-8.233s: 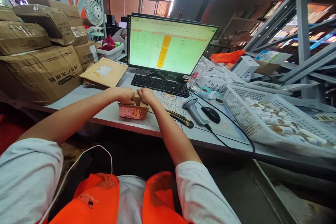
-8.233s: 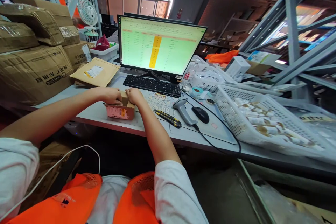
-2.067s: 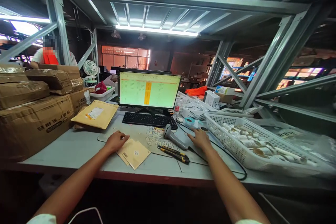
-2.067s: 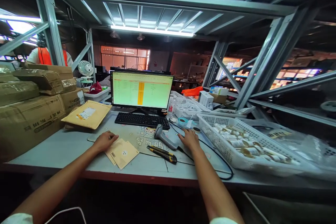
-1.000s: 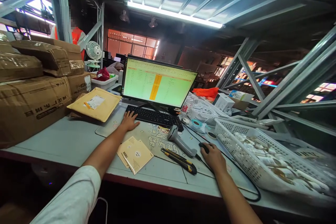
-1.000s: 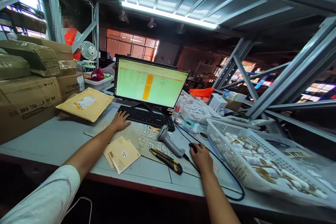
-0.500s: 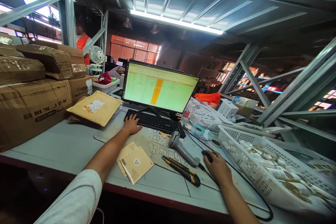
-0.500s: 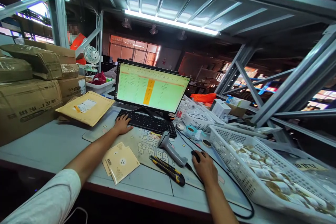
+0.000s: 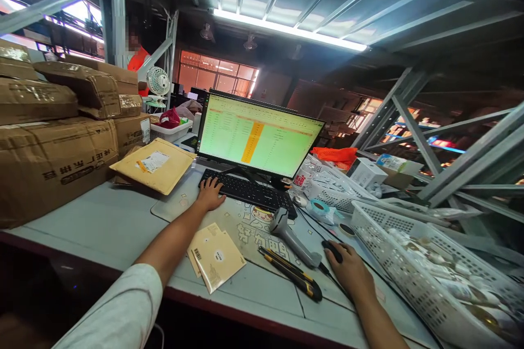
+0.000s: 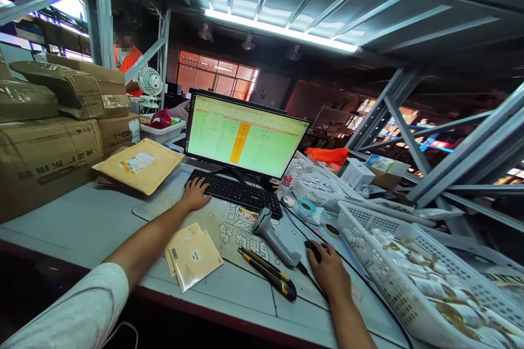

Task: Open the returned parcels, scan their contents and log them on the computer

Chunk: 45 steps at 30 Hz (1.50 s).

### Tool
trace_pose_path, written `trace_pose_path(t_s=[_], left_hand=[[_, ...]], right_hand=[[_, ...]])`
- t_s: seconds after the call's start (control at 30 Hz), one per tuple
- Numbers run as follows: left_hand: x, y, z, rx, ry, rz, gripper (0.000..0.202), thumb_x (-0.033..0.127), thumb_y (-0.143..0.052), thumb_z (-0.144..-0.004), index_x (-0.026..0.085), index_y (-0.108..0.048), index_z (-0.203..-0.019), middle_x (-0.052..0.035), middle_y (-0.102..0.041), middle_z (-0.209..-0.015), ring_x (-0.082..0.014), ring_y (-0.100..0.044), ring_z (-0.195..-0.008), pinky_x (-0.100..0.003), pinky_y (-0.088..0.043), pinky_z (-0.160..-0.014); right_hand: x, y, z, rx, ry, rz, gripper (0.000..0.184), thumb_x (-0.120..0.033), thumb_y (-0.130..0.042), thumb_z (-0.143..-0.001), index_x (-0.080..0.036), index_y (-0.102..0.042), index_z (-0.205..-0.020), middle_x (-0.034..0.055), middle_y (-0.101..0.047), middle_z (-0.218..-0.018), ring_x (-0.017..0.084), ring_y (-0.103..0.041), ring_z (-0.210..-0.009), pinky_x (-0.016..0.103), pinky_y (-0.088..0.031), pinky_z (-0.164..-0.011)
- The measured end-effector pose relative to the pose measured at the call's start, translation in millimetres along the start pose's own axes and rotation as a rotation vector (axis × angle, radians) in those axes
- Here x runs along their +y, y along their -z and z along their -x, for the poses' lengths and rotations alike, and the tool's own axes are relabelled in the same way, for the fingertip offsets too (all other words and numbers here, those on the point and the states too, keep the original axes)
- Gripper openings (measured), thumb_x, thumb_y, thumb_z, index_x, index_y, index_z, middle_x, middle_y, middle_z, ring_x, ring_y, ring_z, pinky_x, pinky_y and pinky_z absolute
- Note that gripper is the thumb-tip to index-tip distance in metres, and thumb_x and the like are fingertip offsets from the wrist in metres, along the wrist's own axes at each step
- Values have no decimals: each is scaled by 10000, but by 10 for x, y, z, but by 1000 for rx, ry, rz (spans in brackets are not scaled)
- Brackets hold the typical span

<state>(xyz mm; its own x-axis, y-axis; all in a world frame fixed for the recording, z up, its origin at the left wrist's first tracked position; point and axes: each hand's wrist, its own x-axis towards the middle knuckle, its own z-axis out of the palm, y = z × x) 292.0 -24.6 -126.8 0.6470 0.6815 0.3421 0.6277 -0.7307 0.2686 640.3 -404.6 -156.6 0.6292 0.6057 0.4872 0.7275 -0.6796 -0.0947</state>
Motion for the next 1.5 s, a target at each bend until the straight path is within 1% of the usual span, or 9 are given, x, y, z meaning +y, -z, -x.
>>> trace_pose_path(t_s=[0.17, 0.47, 0.57, 0.67, 0.83, 0.93, 1.0, 1.2, 1.5], left_hand=[[2, 7, 4, -10, -4, 4, 646, 554, -444, -975, 238, -482, -1536, -105, -302, -1697, -354, -196, -1579, -576, -134, -1275], [-8, 19, -1, -25, -5, 2, 653, 554, -440, -972, 239, -474, -1543, -105, -306, -1696, -365, -207, -1574, -585, -136, -1272], [-7, 31, 7, -29, -4, -3, 652, 551, -438, -975, 241, -470, -1547, -99, -301, -1699, -364, -207, -1573, -574, -141, -1273], [-6, 35, 13, -32, -2, -15, 654, 554, -437, -976, 244, -464, -1552, -95, -303, -1699, -359, -203, -1575, -569, -138, -1275], [-7, 18, 8, -14, 1, -37, 627, 524, -450, -976, 240, -489, -1535, -94, -328, -1687, -360, -231, -1563, -566, -154, -1271], [-8, 7, 5, 4, -3, -50, 616, 515, -454, -976, 238, -504, -1524, -99, -342, -1678, -367, -243, -1555, -568, -161, -1268], [-11, 1, 7, 11, -8, -59, 612, 514, -449, -979, 239, -506, -1523, -99, -344, -1676, -369, -251, -1551, -571, -168, -1265], [-42, -30, -20, 7, -8, -108, 620, 534, -425, -988, 252, -493, -1535, -87, -342, -1678, -365, -256, -1546, -570, -199, -1254], [-53, -41, -47, -1, -14, -137, 632, 548, -400, -992, 254, -487, -1545, -97, -349, -1674, -368, -262, -1543, -563, -201, -1251]], right_hand=[[-8, 6, -2, -7, -1, -17, 631, -586, -326, -968, -227, -708, -1319, 113, -613, -1373, 312, -639, -1161, 434, -569, -851], [24, -49, -14, 21, 27, -37, 587, -552, -372, -963, -219, -713, -1305, 123, -621, -1347, 307, -637, -1175, 438, -561, -932], [-10, -6, -2, 7, 11, -18, 552, -485, -419, -949, -219, -677, -1358, 119, -604, -1385, 303, -633, -1188, 434, -558, -945], [-76, 69, 27, -14, -28, -6, 521, -418, -437, -943, -230, -660, -1374, 111, -591, -1412, 299, -641, -1168, 425, -566, -896], [-199, 176, 82, 44, -20, -46, 497, -435, -442, -984, -217, -648, -1380, 112, -595, -1402, 277, -642, -1151, 394, -547, -914], [-246, 196, 94, -22, 7, -67, 468, -388, -465, -987, -212, -654, -1377, 116, -580, -1425, 280, -601, -1238, 389, -522, -979], [-269, 208, 100, -51, -24, -53, 459, -356, -472, -987, -206, -655, -1381, 122, -569, -1440, 284, -579, -1270, 391, -505, -1012], [-353, 298, 134, -51, -123, -33, 455, -324, -469, -997, -192, -645, -1396, 131, -566, -1424, 302, -571, -1246, 407, -486, -1022], [-396, 351, 158, -54, -137, -63, 434, -332, -472, -1022, -215, -634, -1408, 121, -550, -1440, 284, -542, -1283, 376, -472, -1037]])
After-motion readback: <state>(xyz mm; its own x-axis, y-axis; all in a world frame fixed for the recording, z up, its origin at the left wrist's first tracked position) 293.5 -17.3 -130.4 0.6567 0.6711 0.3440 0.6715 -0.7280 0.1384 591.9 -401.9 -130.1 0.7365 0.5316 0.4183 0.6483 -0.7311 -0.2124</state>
